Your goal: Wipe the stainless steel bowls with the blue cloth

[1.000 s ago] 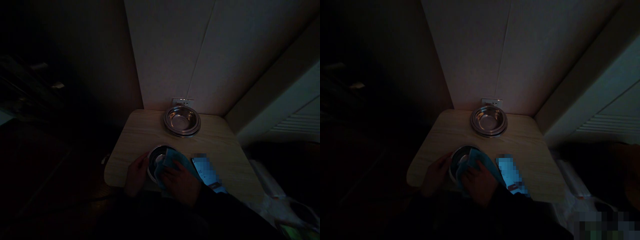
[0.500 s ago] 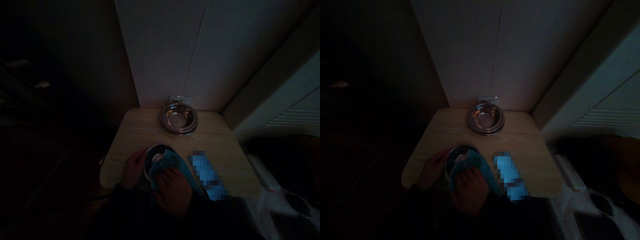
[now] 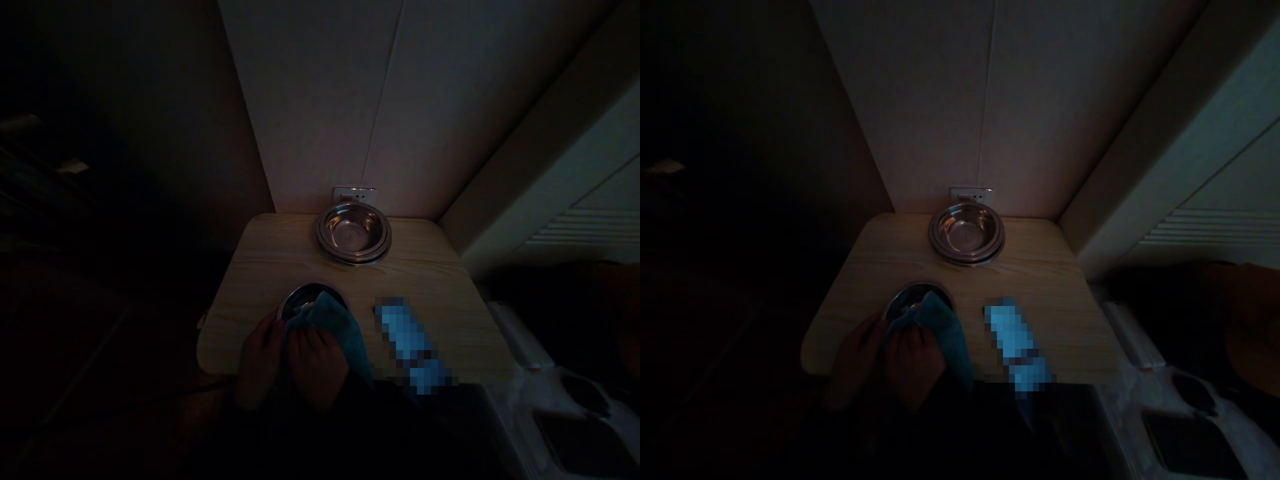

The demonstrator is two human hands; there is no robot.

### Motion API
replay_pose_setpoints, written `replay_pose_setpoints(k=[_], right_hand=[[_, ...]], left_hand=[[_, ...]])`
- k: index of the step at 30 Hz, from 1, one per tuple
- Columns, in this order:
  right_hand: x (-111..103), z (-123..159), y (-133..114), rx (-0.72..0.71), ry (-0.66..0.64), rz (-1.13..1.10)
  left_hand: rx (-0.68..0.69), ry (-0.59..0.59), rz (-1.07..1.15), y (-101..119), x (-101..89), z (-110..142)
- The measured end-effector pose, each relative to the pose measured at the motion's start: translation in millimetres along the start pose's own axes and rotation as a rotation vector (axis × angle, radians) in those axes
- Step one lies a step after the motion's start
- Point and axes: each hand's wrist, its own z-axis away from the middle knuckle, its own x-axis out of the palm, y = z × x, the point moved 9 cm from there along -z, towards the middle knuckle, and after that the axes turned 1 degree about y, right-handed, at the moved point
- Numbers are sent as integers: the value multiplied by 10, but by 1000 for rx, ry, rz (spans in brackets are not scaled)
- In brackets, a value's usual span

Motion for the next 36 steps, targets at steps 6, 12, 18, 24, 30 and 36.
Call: replay_pose_setpoints(k=[6, 12, 18, 24, 30, 36], right_hand=[[-80, 203, 89, -157, 41, -28], [-102, 206, 97, -146, 7, 0], [-26, 85, -12, -77, 28, -25], [-171, 338, 244, -280, -92, -120], [-155, 282, 234, -111, -17, -54], [-43, 111, 32, 37, 21, 11]], left_hand=[[42, -35, 28, 89, 22, -70], [65, -72, 69, 140, 139, -87], [72, -83, 47, 159, 77, -164], [117, -143, 88, 259, 160, -223], [23, -85, 102, 72, 141, -22], [-7, -83, 38, 12, 54, 74]])
